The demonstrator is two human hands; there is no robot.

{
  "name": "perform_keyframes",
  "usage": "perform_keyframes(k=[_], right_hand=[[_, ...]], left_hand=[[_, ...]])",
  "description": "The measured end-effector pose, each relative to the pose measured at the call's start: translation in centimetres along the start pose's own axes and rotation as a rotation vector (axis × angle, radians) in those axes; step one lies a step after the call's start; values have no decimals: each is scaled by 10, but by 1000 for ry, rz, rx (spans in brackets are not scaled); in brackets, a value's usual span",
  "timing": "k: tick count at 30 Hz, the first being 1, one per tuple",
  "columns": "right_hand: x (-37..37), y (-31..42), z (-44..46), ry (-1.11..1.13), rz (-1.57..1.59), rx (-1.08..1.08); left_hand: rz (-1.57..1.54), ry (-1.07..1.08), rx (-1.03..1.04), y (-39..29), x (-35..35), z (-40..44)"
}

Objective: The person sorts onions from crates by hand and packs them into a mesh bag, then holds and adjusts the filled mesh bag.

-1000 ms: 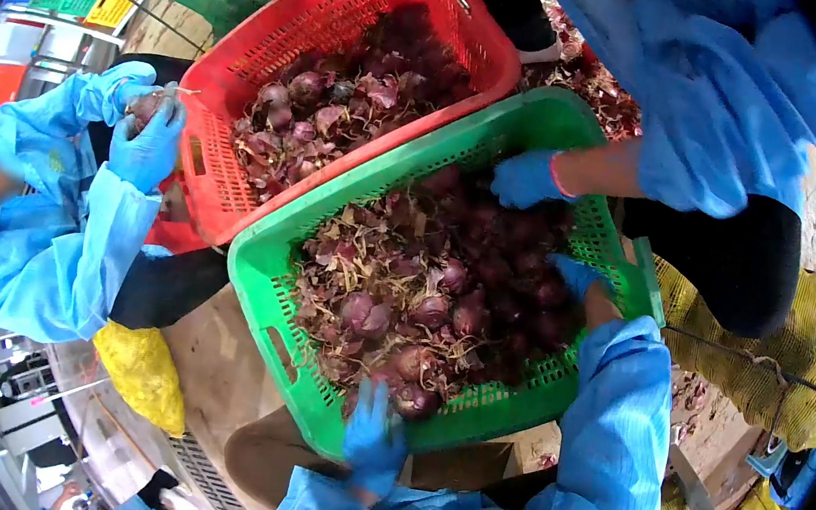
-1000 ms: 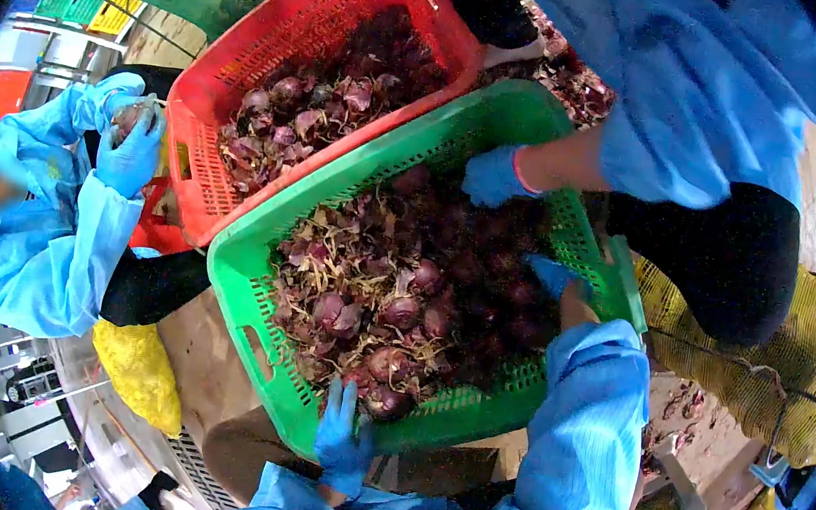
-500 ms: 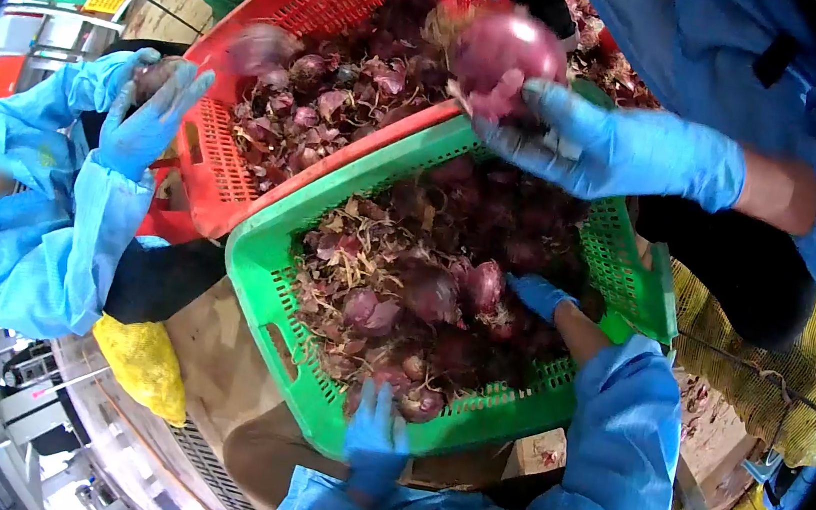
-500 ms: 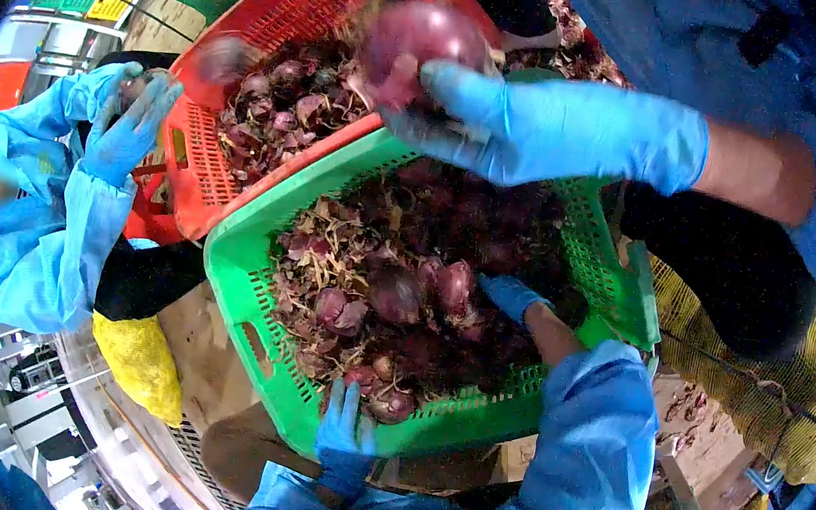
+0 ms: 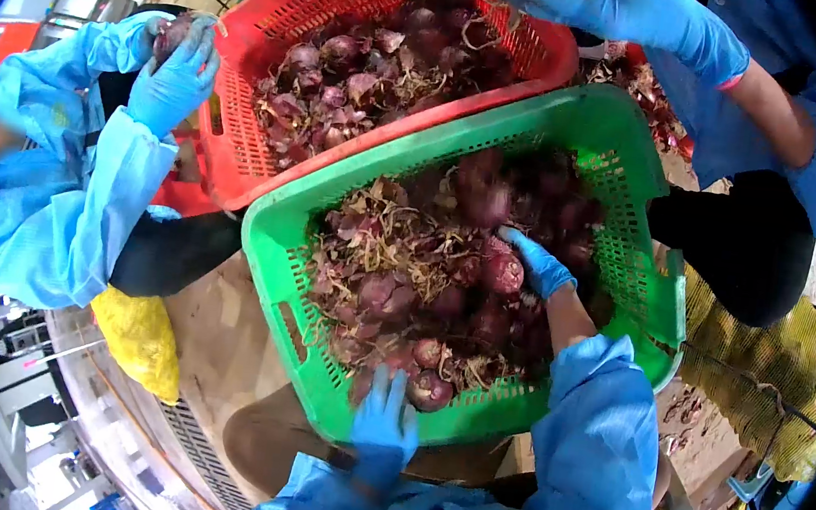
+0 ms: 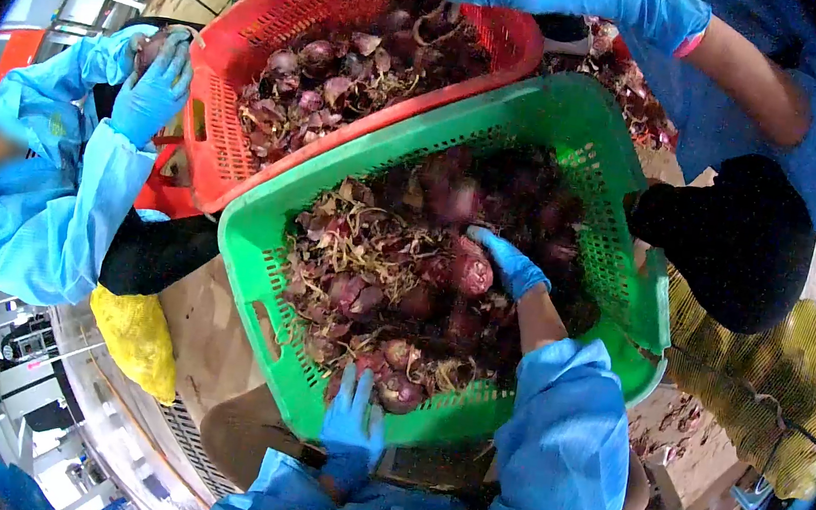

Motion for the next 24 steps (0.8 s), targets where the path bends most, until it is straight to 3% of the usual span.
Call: perform_keyframes(k=[1, 2, 6, 9, 12, 14, 15, 16, 18, 19, 20, 21, 22, 24], right_hand=[[-1, 1, 15, 150, 50, -157], [5, -4, 11, 155, 44, -161], [38, -11, -36, -9, 228, -244], [73, -2, -54, 238, 518, -465], [109, -8, -80, 333, 620, -470], [127, -17, -98, 378, 611, -522], [137, -23, -107, 413, 620, -557], [145, -33, -113, 424, 600, -561], [164, -35, -134, 554, 226, -811], [173, -37, -144, 648, 49, -935], [180, -40, -153, 580, -136, -1012], [189, -42, -164, 499, -315, -1088], [180, -54, -153, 436, -87, -934], [198, -55, -174, 440, -44, -983]], left_hand=[[13, 19, -3, 1, 1, 1], [14, 9, -4, 1, -1, 0], [-10, 33, -44, 5, 0, -7], [-5, -88, 19, 3, -9, -11], [-64, -214, 71, 5, -16, -20], [-292, -430, 194, -2, -48, -22], [-785, -271, 61, 2, -45, -18], [-905, -338, 281, -15, -68, -20], [-1374, -2, 163, -35, -59, -12], [-1320, -53, 282, -45, -63, -11], [-1256, -105, 404, -57, -76, -13], [-1500, -29, 430, -61, -77, -20], [-1497, -42, 441, -62, -83, -27], [-1456, -40, 438, -64, -92, -40]])
Point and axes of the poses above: each hand's wrist, its own z-axis towards the middle knuckle, its own x-axis out of the palm, y = z × x, the point moved 8 cm from there along z, towards the middle knuckle, and after that the axes turned 9 degrees about y, right-handed, at the moved point
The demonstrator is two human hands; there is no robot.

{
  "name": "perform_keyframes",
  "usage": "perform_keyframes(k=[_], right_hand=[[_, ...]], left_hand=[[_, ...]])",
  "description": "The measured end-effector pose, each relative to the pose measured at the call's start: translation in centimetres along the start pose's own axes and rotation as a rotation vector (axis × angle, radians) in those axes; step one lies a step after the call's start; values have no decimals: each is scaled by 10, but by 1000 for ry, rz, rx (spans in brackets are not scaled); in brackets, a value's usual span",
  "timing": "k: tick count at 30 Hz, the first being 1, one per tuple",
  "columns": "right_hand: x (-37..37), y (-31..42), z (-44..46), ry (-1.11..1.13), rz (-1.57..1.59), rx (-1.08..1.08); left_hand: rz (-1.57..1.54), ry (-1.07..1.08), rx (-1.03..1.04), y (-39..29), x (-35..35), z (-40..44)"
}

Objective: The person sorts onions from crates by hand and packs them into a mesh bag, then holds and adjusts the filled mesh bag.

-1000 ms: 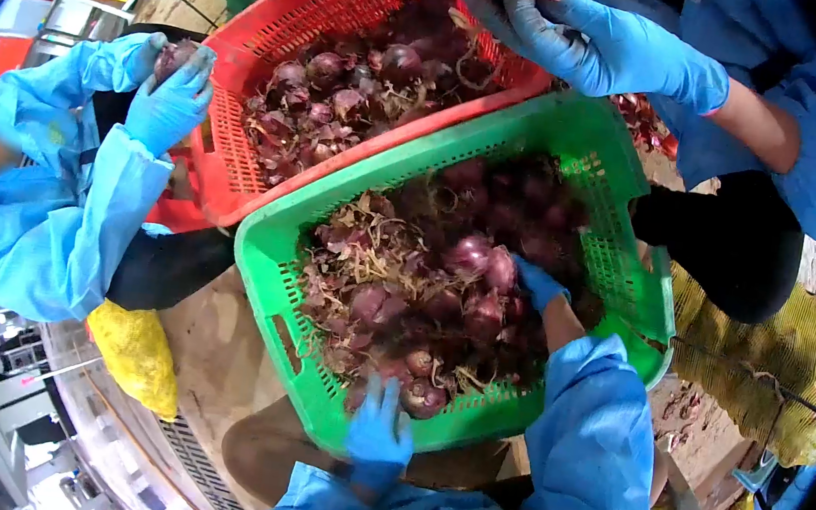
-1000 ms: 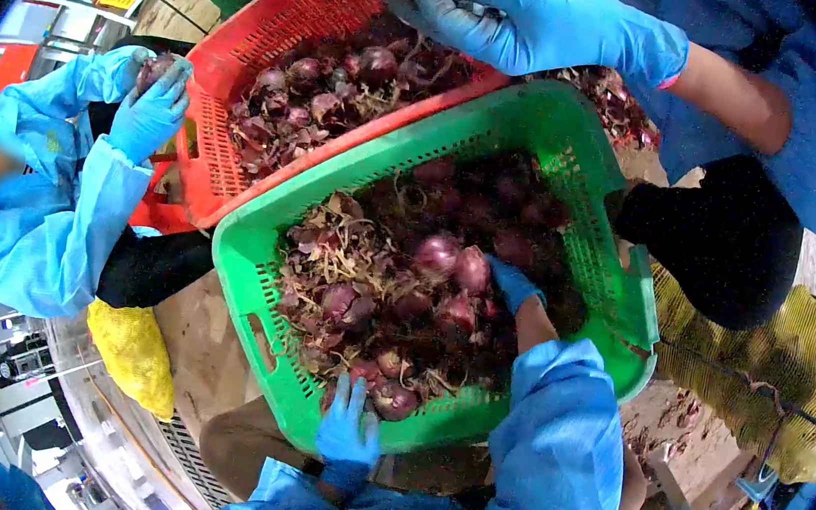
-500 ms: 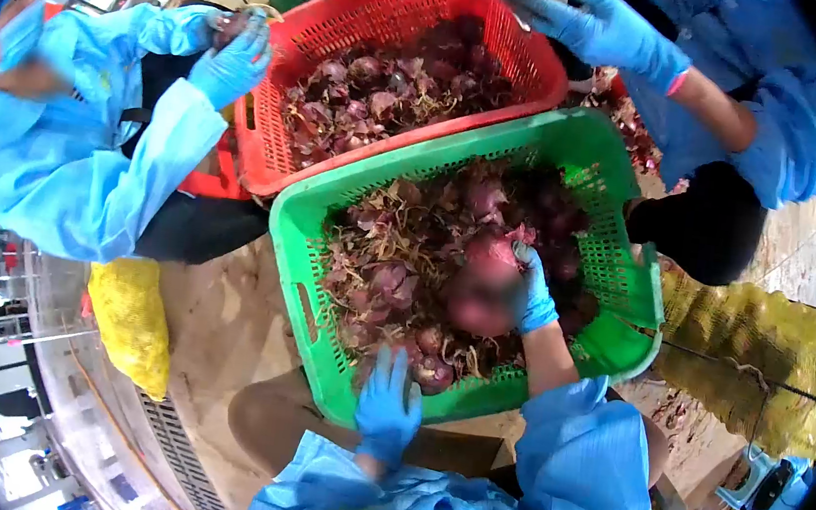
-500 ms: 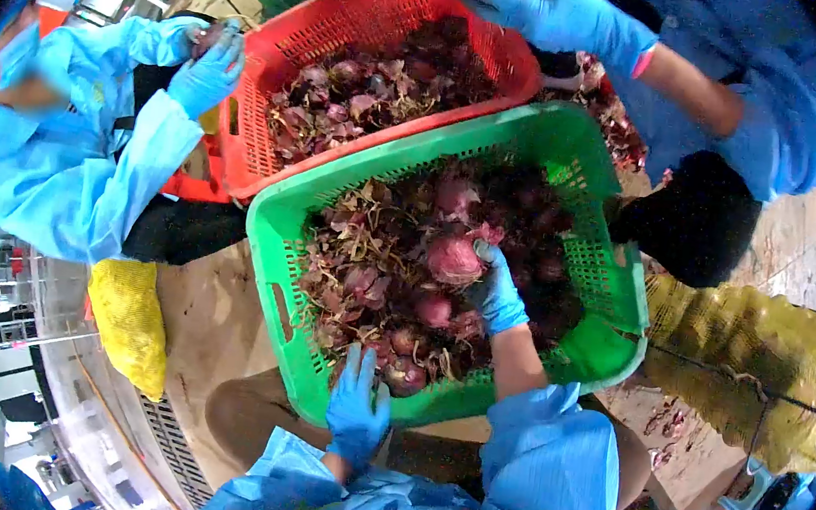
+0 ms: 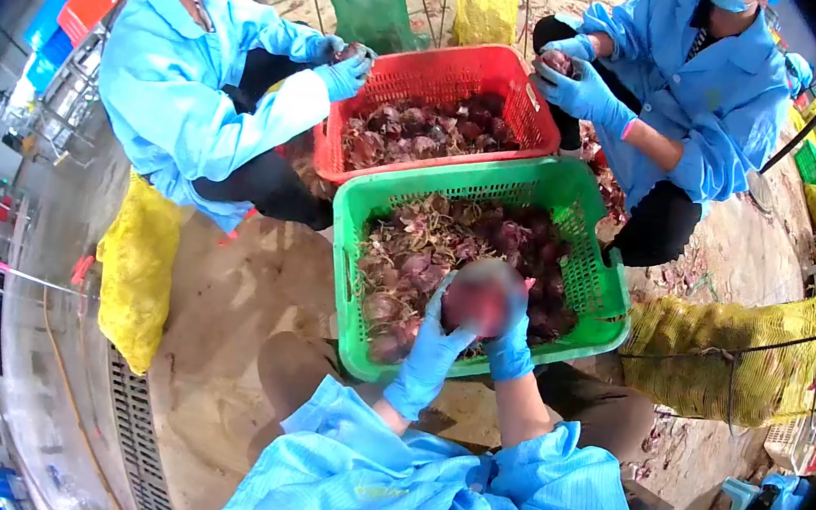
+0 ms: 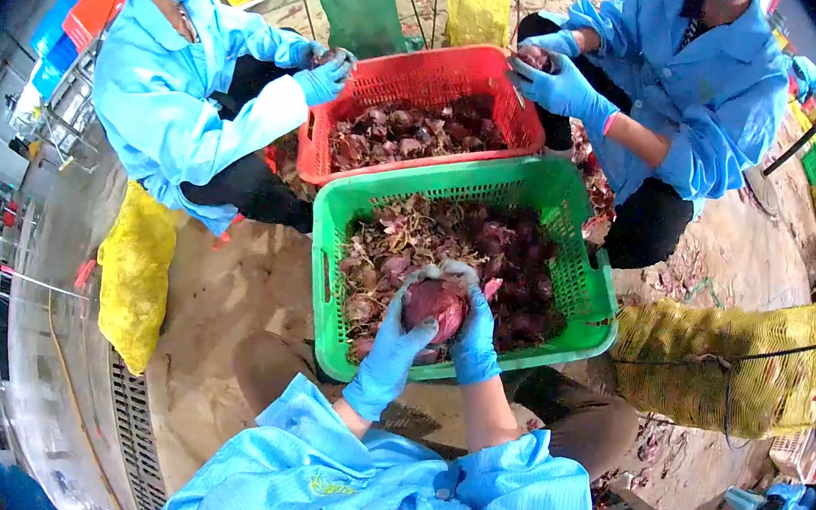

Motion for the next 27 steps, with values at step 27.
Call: perform_keyframes(k=[27], right_hand=[[75, 49, -40, -77, 200, -178]], left_hand=[[925, 1, 478, -95, 38, -50]])
Point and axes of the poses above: each hand's wrist, its own z-axis towards the middle knuckle, its own x-axis out of the palm, y = z × x, the point moved 8 cm from there along z, towards the middle knuckle, and after that the axes turned 9 degrees about y, right-handed, at the moved point
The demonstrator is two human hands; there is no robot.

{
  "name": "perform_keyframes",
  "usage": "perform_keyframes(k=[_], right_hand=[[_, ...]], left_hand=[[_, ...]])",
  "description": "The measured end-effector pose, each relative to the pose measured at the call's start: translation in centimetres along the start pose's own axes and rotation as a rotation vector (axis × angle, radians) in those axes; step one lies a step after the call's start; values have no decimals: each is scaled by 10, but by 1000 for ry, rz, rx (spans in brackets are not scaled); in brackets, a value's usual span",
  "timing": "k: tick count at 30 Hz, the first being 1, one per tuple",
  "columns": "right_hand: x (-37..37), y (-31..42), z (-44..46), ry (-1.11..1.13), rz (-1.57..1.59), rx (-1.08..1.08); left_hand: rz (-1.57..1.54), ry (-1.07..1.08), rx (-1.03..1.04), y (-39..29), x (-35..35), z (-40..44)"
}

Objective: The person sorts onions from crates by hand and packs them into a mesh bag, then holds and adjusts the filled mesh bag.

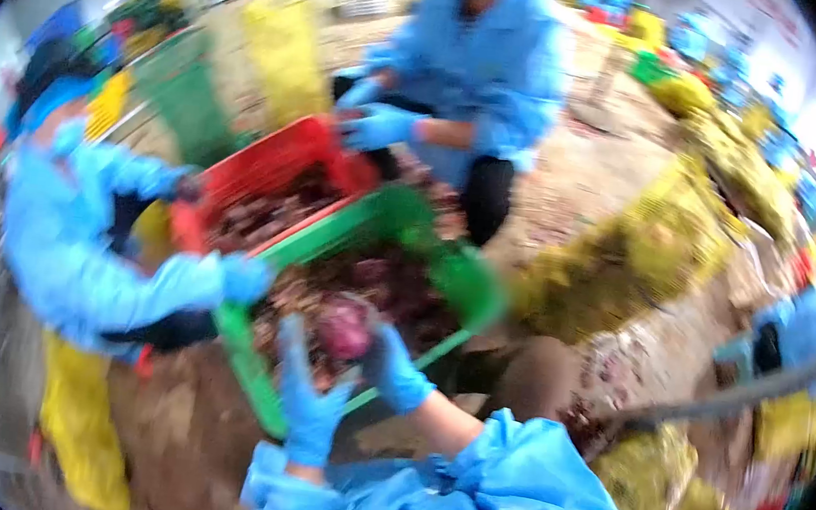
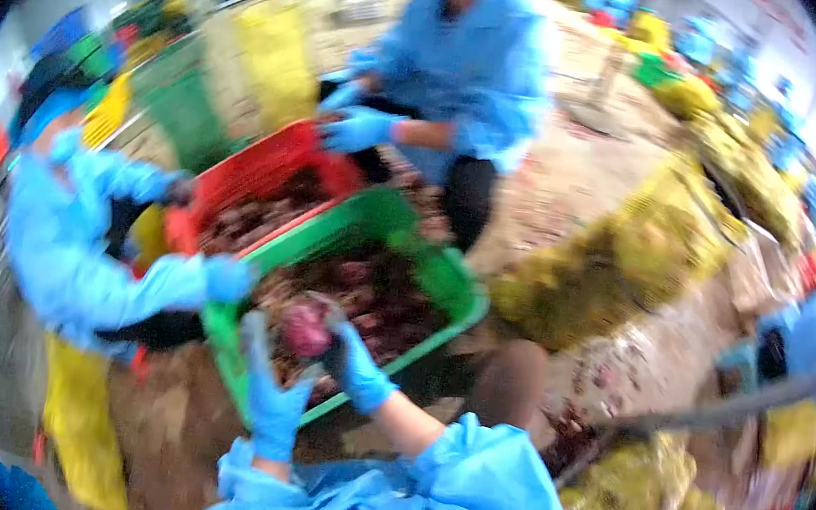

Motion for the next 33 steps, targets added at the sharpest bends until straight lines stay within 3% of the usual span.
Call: perform_keyframes(k=[1, 3, 4, 5, 6, 7, 8, 10, 11, 15, 17, 18, 19, 21, 24, 25, 27, 29, 31, 33], right_hand=[[13, 20, 0, 43, 100, -56], [28, 93, -5, 86, -59, -249], [33, 134, 0, 358, -279, -376], [42, 183, -17, 134, -442, -492], [41, 227, -28, 146, -619, -558], [41, 269, -36, 7, -757, -638], [54, 305, -62, -214, -737, -794], [45, 391, -106, -412, -913, -977], [41, 436, -134, -496, -1087, -1117], [92, 532, -181, -754, -1563, -1466], [54, 583, -184, -802, -1512, -1367], [26, 610, -172, -761, -1651, -1100], [-29, 631, -190, -1184, -1673, -655], [-14, 602, -175, -988, -1657, -742], [38, 547, -153, -777, -1913, -1102], [32, 533, -139, -620, -1737, -1103], [61, 473, -94, -466, -1693, -974], [46, 413, -52, -315, -1751, -689], [-21, 358, -19, -295, -1830, -397], [-35, 268, 19, -139, -1979, -26]], left_hand=[[-139, -4, 0, 7, 4, -2], [14, 32, -33, 13, 12, -6], [-30, 32, -50, 27, 19, -10], [-65, 25, -76, 40, 25, -16], [-46, 40, -118, 50, 28, -21], [-25, 63, -137, 64, 27, -17], [-118, 57, -180, 81, 29, -25], [-201, 72, -330, 125, 35, -49], [-58, 111, -351, 127, 35, -53], [52, 127, -440, 159, 34, -72], [117, 129, -403, 155, 34, -70], [121, 132, -408, 154, 34, -69], [209, 173, -373, 150, 34, -67], [299, 206, -358, 148, 34, -63], [351, 278, -364, 157, 49, -64], [385, 290, -384, 163, 51, -70], [464, 341, -318, 167, 60, -74], [443, 367, -424, 178, 71, -83], [472, 383, -485, 187, 79, -92], [557, 389, -571, 199, 80, -96]])
Point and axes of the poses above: each hand's wrist, its own z-axis towards the middle knuckle, its own x-axis out of the palm, y = z × x, the point moved 8 cm from there along z, towards the middle knuckle, and after that the axes turned 9 degrees about y, right-handed, at the moved point
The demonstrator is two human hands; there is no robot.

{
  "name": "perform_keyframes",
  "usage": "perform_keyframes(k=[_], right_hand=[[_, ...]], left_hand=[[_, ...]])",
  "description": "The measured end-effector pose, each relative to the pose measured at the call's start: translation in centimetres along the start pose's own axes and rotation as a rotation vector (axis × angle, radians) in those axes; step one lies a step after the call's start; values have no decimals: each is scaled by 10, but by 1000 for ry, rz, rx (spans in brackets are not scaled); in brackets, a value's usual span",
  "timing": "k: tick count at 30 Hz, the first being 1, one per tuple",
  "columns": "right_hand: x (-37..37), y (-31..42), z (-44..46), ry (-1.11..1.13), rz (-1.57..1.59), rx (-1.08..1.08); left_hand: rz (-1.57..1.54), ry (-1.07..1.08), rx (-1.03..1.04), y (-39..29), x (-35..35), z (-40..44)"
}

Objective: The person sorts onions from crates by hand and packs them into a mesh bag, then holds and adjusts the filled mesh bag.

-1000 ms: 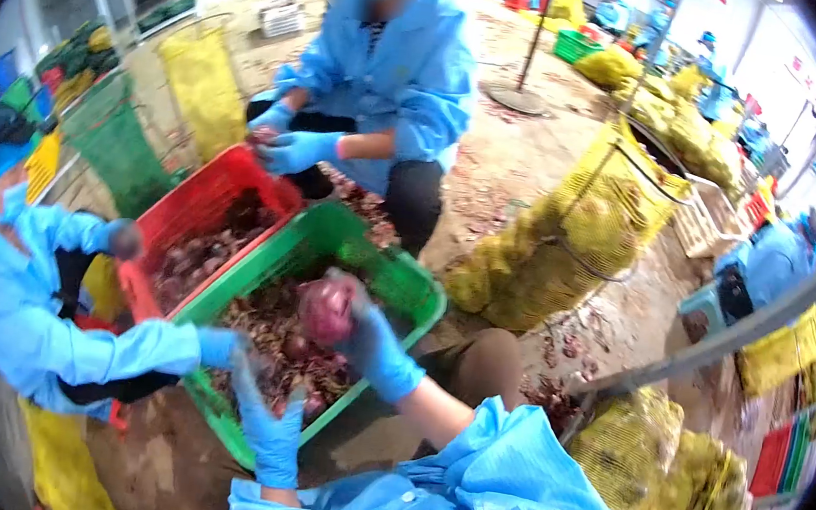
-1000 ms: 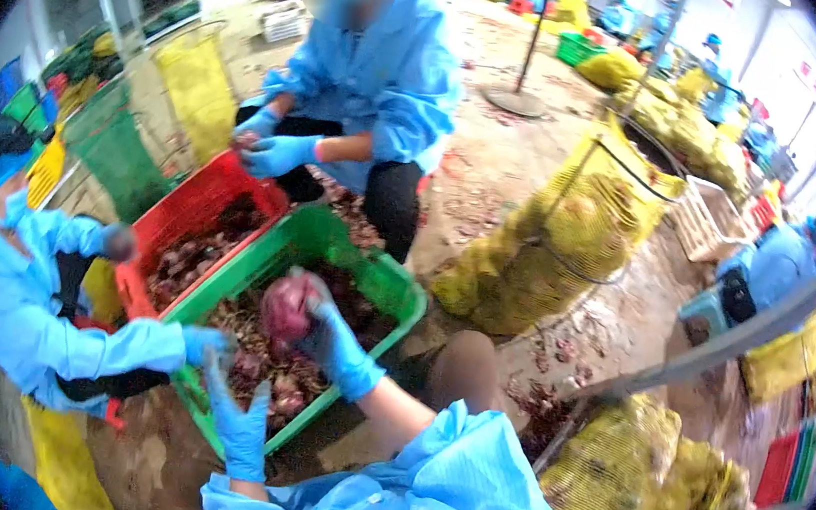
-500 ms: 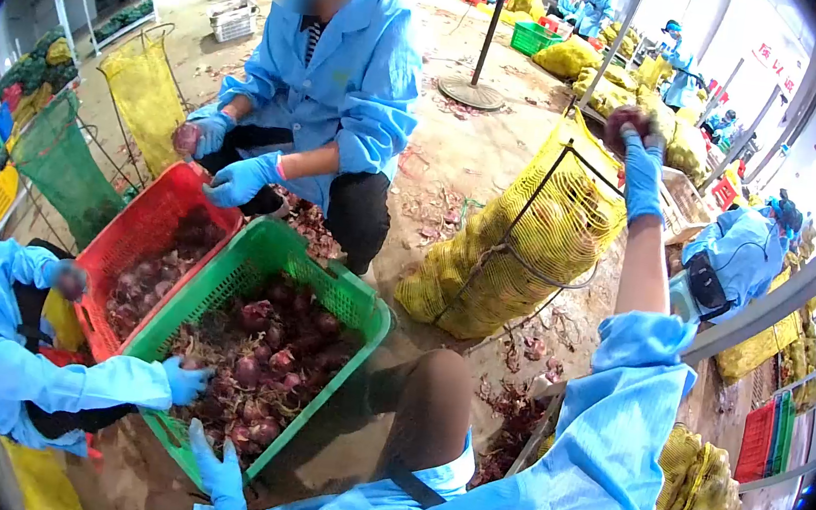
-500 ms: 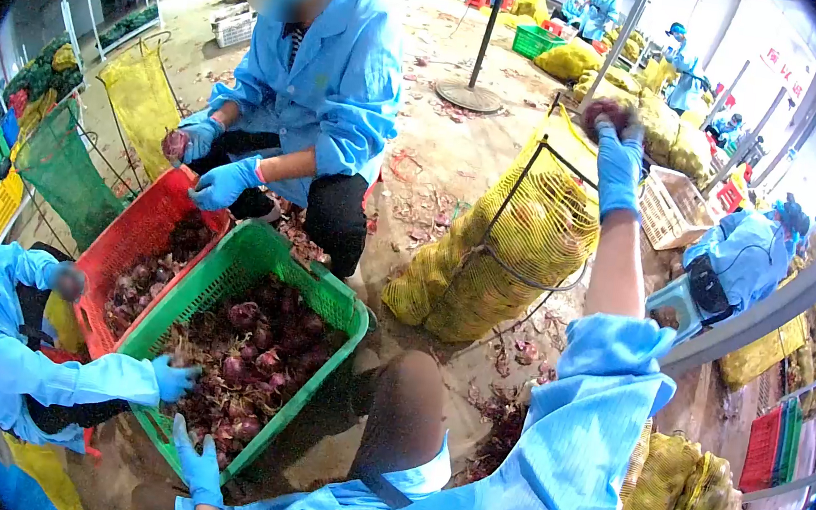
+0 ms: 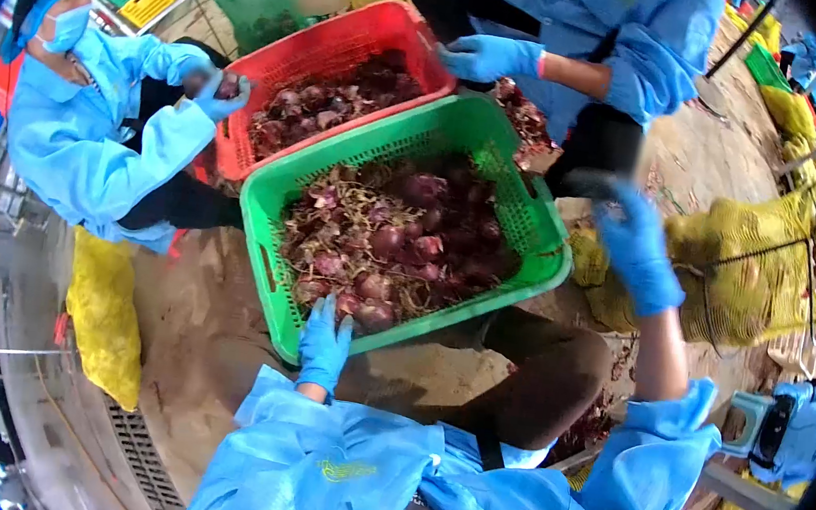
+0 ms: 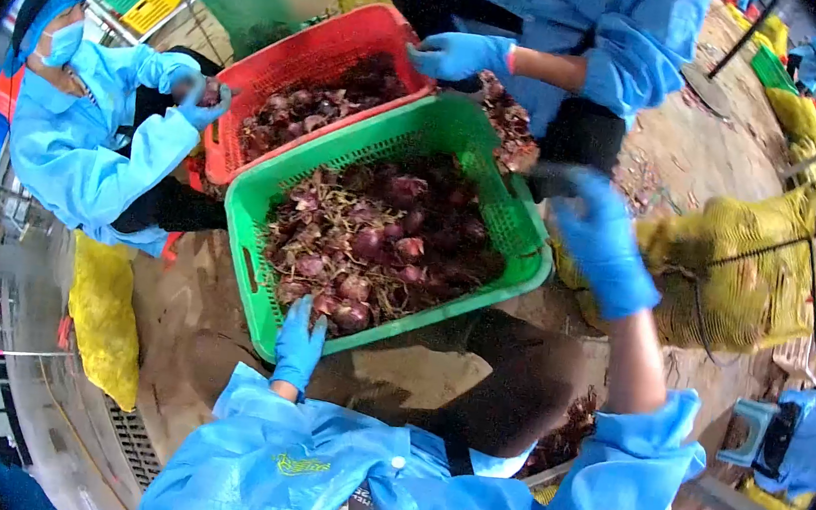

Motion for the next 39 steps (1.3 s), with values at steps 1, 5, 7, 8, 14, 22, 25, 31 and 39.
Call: perform_keyframes(k=[1, 5, 7, 8, 14, 22, 25, 31, 39], right_hand=[[51, -6, 17, 143, 105, -102], [229, -65, 19, 739, -226, 29], [305, -113, 8, 835, -268, 20], [332, -139, 5, 797, -201, 14], [360, -240, 74, 343, -222, 485], [399, -308, 97, 536, -518, 659], [410, -304, 95, 629, -436, 590], [397, -281, 57, 761, 301, 799], [375, -79, 15, 539, 1999, 795]], left_hand=[[18, -31, -36, 10, 5, 2], [-32, -118, -117, 9, -11, 4], [-33, -95, -103, 6, -14, 8], [-61, -104, -79, 6, -14, 8], [-81, -44, -103, 0, -17, 15], [-76, -27, -105, -4, -16, 23], [-140, 2, -137, -3, -16, 25], [-107, -102, -91, -3, -20, 18], [-138, -181, -78, 1, -27, 11]])
Point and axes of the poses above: each hand's wrist, its own z-axis towards the middle knuckle, its own x-axis out of the palm, y = z × x, the point moved 8 cm from there along z, towards the middle knuckle, and after that the axes turned 9 degrees about y, right-handed, at the moved point
